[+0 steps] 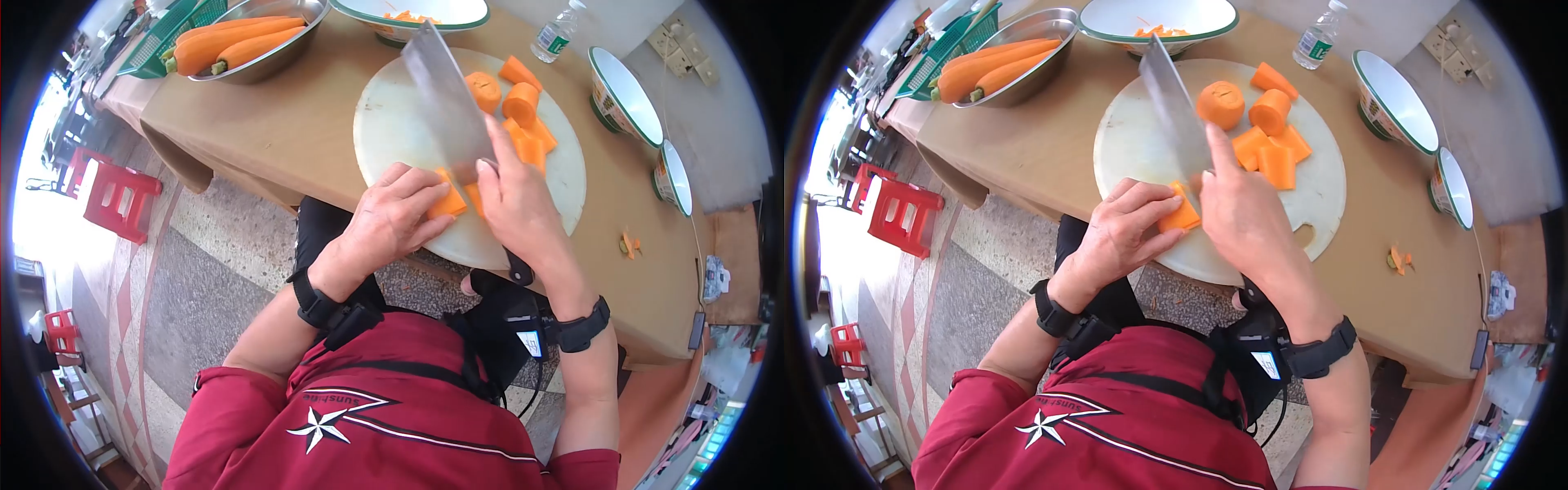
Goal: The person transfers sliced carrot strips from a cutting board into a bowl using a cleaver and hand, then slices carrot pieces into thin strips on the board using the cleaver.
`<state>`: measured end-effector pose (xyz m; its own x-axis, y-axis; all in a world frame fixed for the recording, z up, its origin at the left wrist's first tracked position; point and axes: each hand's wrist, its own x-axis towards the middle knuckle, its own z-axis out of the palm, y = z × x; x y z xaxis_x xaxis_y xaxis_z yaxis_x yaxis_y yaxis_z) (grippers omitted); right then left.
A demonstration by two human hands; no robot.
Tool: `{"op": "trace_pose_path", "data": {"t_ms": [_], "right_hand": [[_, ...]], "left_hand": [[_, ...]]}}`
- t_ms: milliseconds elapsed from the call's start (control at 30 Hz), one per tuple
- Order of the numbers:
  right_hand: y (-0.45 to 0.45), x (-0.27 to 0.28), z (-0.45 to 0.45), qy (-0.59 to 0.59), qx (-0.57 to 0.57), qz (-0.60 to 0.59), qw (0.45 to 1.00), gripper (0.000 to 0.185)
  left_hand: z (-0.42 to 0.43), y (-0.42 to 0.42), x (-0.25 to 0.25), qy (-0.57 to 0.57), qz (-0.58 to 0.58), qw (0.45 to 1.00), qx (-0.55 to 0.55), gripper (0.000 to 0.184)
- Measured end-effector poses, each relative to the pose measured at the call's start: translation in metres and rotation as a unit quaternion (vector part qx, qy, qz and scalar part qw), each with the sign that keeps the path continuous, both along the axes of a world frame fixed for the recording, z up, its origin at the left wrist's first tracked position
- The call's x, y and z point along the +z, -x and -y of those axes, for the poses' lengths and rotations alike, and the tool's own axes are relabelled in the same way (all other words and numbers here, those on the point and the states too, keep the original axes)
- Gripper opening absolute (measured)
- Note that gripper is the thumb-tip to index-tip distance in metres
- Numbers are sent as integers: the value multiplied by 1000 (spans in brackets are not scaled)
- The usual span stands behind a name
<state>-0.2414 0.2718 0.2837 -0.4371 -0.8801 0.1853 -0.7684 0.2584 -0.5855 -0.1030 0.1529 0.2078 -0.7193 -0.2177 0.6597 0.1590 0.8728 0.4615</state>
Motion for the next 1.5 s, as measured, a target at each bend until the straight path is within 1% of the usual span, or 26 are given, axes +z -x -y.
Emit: {"op": "trace_pose_path", "data": {"t_ms": [133,200,233,333,400,500,533,600,633,700,800,933,1033,1133,1200,1333,1500], "right_hand": [[4,-3,-11,32,-19,-12,999,51],[1,1,-18,32,-19,63,997,49],[-2,5,-22,32,-18,63,997,49],[-11,14,-35,24,-17,56,998,48],[-14,19,-43,-10,-13,80,997,49],[-21,26,-47,-29,-11,112,993,51],[-21,23,-48,-30,-12,112,993,51],[-20,16,-50,-1,19,61,998,52],[-20,17,-50,0,19,61,998,52],[-21,20,-49,-47,-2,95,994,50],[-20,16,-49,-23,1,94,995,50],[-21,18,-50,-37,-4,86,996,52],[-21,16,-50,-6,10,67,998,52],[-23,19,-48,-17,12,83,996,53],[-25,22,-48,-42,6,54,998,50],[-26,24,-45,-37,8,45,998,50],[-25,26,-40,-68,20,40,997,50]], "left_hand": [[-1,0,-2,-6,-9,1000,-3,36],[-1,1,-2,-6,-10,1000,0,36],[-1,1,-2,-4,-10,1000,2,36],[0,0,-2,-3,-9,1000,-1,36],[-1,0,-2,-1,-7,1000,0,36],[-1,1,-1,4,-6,1000,1,36],[-1,1,-1,7,-7,1000,4,36],[-1,0,-2,3,-7,1000,3,36],[-1,0,-2,-1,-7,1000,3,36],[-1,0,-2,-4,-4,1000,2,36],[-1,0,-1,-3,-3,1000,1,35],[-1,-1,0,-1,-4,1000,-2,35],[0,0,-1,0,2,1000,0,35],[0,0,-1,1,3,1000,2,35],[-1,-1,-1,2,1,1000,4,35],[-1,0,-1,0,-3,1000,9,35],[0,0,-2,-4,-8,1000,4,35]]}}
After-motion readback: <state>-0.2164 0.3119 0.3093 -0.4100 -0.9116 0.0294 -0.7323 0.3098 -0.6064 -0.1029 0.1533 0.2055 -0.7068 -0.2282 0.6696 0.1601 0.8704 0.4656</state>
